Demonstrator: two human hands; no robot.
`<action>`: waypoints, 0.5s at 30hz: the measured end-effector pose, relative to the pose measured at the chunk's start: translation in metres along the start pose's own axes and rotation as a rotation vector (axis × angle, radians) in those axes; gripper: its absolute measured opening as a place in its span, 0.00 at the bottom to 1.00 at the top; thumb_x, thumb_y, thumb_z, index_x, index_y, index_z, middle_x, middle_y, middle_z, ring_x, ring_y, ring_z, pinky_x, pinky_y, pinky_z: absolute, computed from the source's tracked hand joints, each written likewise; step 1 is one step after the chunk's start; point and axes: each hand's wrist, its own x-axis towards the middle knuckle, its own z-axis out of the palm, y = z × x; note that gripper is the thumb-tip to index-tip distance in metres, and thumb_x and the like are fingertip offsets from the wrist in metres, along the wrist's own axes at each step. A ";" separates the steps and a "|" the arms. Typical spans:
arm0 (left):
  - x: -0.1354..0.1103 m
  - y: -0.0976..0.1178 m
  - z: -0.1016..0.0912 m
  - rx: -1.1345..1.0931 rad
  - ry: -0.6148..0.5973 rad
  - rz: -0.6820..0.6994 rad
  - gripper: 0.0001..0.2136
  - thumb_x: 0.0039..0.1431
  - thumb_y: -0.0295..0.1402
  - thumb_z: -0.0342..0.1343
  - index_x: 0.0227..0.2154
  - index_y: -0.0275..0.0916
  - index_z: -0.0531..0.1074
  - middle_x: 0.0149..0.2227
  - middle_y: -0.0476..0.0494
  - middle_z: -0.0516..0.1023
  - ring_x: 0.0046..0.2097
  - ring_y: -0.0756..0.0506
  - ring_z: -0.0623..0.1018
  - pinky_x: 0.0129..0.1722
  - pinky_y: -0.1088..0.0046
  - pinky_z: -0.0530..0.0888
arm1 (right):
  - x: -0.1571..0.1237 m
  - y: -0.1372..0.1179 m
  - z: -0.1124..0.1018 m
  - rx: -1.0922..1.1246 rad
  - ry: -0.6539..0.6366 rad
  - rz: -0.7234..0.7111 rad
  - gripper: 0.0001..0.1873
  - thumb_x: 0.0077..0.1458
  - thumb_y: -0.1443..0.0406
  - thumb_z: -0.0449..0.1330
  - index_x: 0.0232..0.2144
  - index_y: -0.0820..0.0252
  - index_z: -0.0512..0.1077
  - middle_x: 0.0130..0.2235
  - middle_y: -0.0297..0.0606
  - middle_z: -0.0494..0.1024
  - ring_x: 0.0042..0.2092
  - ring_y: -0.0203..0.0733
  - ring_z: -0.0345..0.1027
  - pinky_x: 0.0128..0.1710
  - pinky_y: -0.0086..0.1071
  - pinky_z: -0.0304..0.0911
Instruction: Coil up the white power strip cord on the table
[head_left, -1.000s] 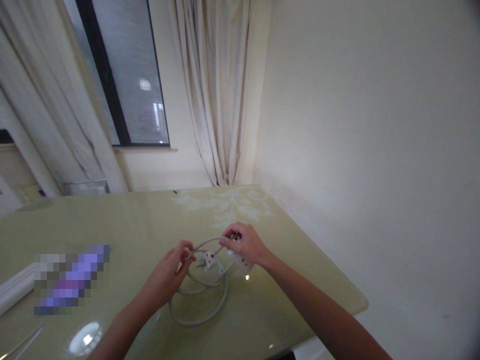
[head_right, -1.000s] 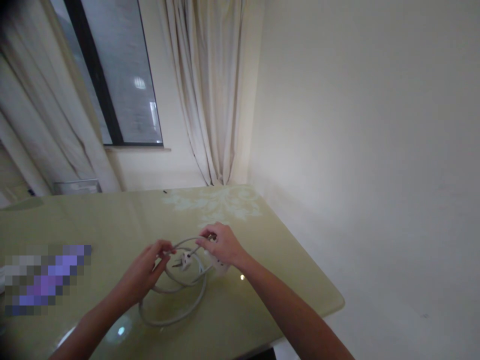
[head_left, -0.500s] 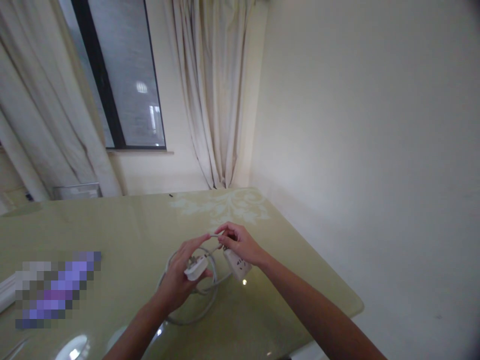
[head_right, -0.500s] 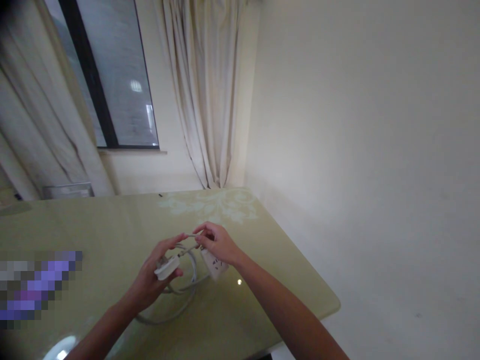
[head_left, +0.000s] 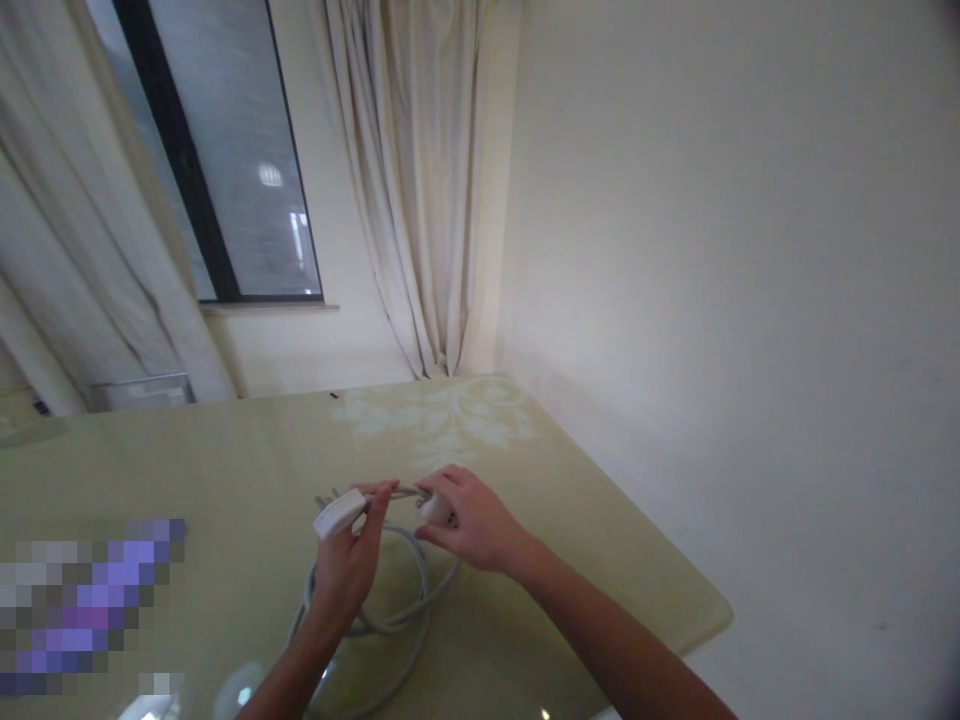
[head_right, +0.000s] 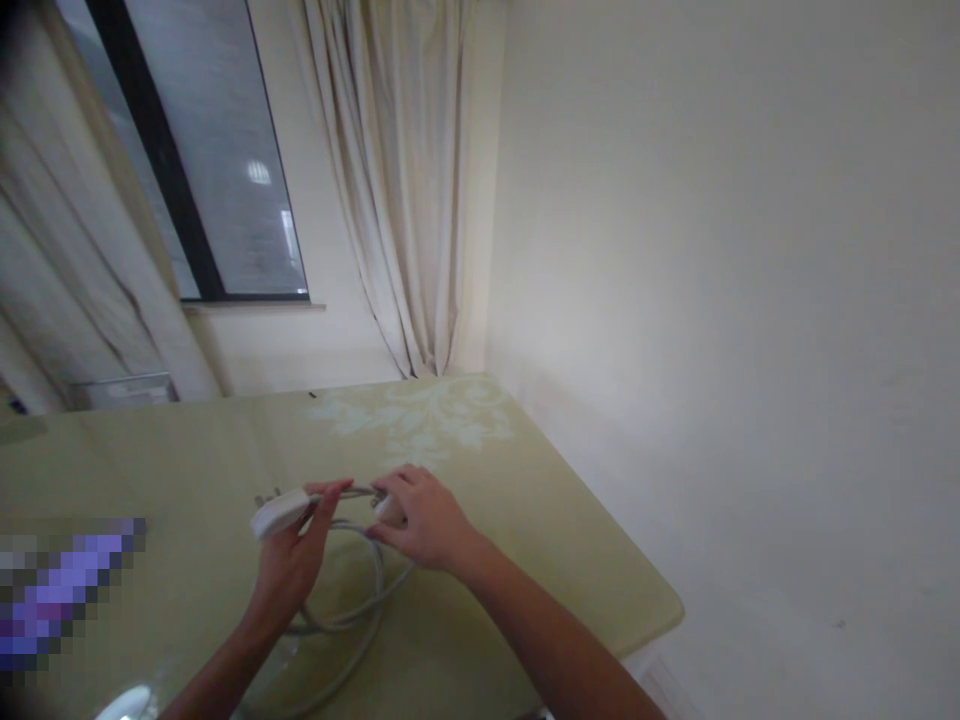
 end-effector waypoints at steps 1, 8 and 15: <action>-0.001 0.000 -0.001 0.006 0.022 -0.017 0.23 0.64 0.56 0.54 0.39 0.41 0.83 0.39 0.41 0.85 0.45 0.38 0.81 0.51 0.59 0.75 | -0.003 -0.003 0.006 -0.077 0.035 -0.009 0.28 0.55 0.60 0.71 0.57 0.56 0.73 0.54 0.43 0.77 0.54 0.49 0.69 0.57 0.41 0.65; 0.005 -0.008 -0.017 -0.191 0.019 -0.374 0.27 0.58 0.61 0.55 0.35 0.37 0.75 0.30 0.42 0.80 0.31 0.42 0.81 0.22 0.73 0.70 | -0.024 0.007 0.019 -0.371 0.076 -0.070 0.23 0.58 0.65 0.66 0.56 0.55 0.71 0.57 0.43 0.76 0.55 0.51 0.68 0.56 0.44 0.65; 0.009 -0.015 -0.030 -0.360 0.077 -0.560 0.20 0.60 0.55 0.54 0.39 0.43 0.63 0.31 0.49 0.79 0.21 0.48 0.76 0.18 0.74 0.69 | -0.037 0.020 0.010 -0.375 0.229 -0.084 0.20 0.51 0.66 0.66 0.48 0.56 0.74 0.52 0.46 0.77 0.52 0.52 0.69 0.54 0.45 0.65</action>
